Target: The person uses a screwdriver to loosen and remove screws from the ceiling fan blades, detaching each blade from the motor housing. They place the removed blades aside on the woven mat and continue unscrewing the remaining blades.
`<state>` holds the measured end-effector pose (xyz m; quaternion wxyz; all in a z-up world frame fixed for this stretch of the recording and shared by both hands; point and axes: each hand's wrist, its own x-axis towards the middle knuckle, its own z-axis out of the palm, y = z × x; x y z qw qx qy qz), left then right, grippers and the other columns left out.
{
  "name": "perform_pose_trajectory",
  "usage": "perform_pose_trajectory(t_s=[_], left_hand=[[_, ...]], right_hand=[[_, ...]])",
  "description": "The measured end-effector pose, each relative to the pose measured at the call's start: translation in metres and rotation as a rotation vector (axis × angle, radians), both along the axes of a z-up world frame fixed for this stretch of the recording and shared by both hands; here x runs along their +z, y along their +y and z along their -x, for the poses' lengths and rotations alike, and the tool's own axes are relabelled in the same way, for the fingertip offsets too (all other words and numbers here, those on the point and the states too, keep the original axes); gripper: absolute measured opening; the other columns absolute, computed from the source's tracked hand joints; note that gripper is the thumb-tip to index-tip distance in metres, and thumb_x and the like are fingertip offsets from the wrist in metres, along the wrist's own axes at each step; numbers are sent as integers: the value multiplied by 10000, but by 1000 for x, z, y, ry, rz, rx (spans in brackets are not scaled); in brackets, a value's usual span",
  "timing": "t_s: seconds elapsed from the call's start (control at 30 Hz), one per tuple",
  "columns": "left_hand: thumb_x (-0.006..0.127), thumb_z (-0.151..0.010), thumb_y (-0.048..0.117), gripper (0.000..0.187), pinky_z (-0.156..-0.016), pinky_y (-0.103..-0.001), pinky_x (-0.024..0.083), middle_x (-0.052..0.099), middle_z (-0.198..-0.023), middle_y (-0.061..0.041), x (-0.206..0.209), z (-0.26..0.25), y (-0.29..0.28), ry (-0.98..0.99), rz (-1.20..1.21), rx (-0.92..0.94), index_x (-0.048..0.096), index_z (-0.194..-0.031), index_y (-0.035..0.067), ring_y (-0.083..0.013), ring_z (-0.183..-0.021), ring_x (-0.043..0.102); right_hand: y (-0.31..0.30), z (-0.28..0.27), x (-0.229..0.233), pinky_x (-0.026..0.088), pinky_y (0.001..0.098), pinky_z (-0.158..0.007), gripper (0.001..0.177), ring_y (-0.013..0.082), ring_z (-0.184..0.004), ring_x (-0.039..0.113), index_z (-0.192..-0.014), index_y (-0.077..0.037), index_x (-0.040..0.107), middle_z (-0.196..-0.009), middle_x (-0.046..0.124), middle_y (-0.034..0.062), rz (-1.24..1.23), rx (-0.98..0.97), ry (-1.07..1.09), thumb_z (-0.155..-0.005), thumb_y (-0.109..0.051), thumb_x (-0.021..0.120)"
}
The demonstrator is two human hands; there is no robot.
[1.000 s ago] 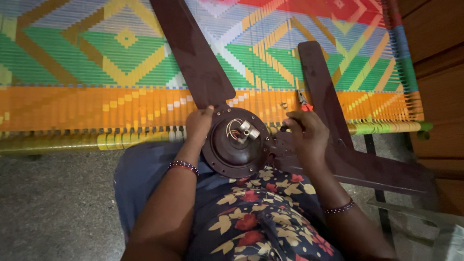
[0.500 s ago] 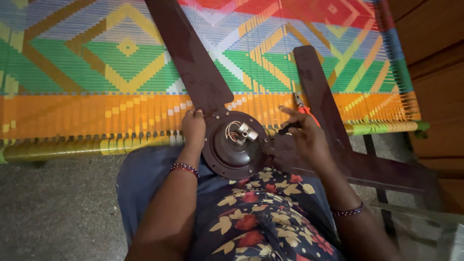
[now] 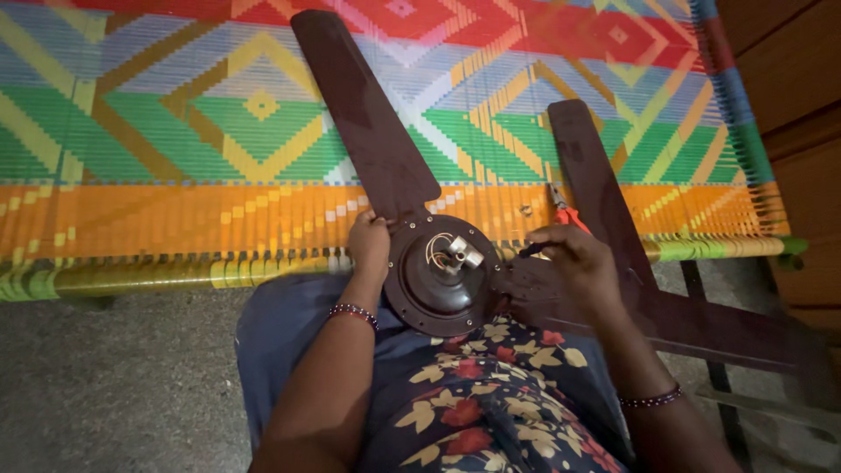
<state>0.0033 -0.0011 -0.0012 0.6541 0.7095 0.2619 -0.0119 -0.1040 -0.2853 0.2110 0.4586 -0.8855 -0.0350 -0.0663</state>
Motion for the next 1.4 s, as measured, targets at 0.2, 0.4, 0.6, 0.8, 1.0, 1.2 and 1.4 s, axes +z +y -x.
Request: perform_pose_trajectory(t_s=[0.2, 0.4, 0.6, 0.8, 1.0, 1.2, 1.4], left_hand=[[586, -916, 164, 275, -883, -428, 528, 756, -1052, -173, 10, 4, 4, -81, -129, -28, 705, -1102, 0, -345, -1006, 713], [594, -916, 180, 301, -921, -421, 516, 743, -1091, -193, 12, 6, 3, -93, -112, -9, 707, -1135, 6, -356, -1038, 697], [588, -914, 188, 308, -926, -415, 523, 747, -1108, -177, 11, 5, 3, -79, -59, -1, 702, -1136, 8, -336, -1042, 709], [610, -927, 214, 353, -953, -430, 511, 720, -1163, -203, 0, 3, 2, -62, -152, 13, 680, -1206, 9, -360, -1101, 678], [607, -945, 238, 375, -998, -442, 487, 706, -1201, -213, -8, -1, 1, -39, -230, -14, 673, -1243, 18, -384, -1160, 649], [606, -944, 232, 395, -1014, -438, 486, 693, -1249, -209, -7, 0, 1, -103, -241, 8, 654, -1274, 20, -377, -1188, 641], [608, -942, 198, 458, -980, -459, 494, 692, -1238, -202, 15, 4, 2, -125, -322, -14, 587, -1370, 34, -387, -1156, 648]], right_hand=[[28, 4, 7, 513, 283, -826, 296, 208, -1002, 630, -1160, -40, 736, -1101, 616, 123, 195, -80, -241, -874, 34, 719], [39, 14, 10, 527, 281, -800, 270, 184, -897, 683, -1160, -58, 736, -1003, 714, 71, 107, -176, -174, -898, 3, 723], [35, 2, -1, 560, 289, -900, 296, 182, -1047, 723, -1149, -56, 733, -1162, 757, 89, 63, -30, -130, -893, 66, 650], [46, 3, -11, 585, 323, -862, 208, 241, -1033, 688, -1040, -21, 678, -1215, 606, 128, 43, -118, -310, -855, 72, 688], [51, 12, 5, 557, 340, -788, 141, 231, -917, 703, -1004, -44, 744, -1009, 701, 97, 190, -170, -332, -874, 7, 731], [34, 7, 11, 584, 334, -913, 366, 217, -1099, 722, -1163, -93, 751, -1209, 746, 88, 119, 17, -173, -897, 97, 587], [22, 1, -9, 569, 345, -1032, 500, 230, -1251, 668, -1156, -109, 719, -1371, 668, 76, -33, 191, -142, -822, 176, 479]])
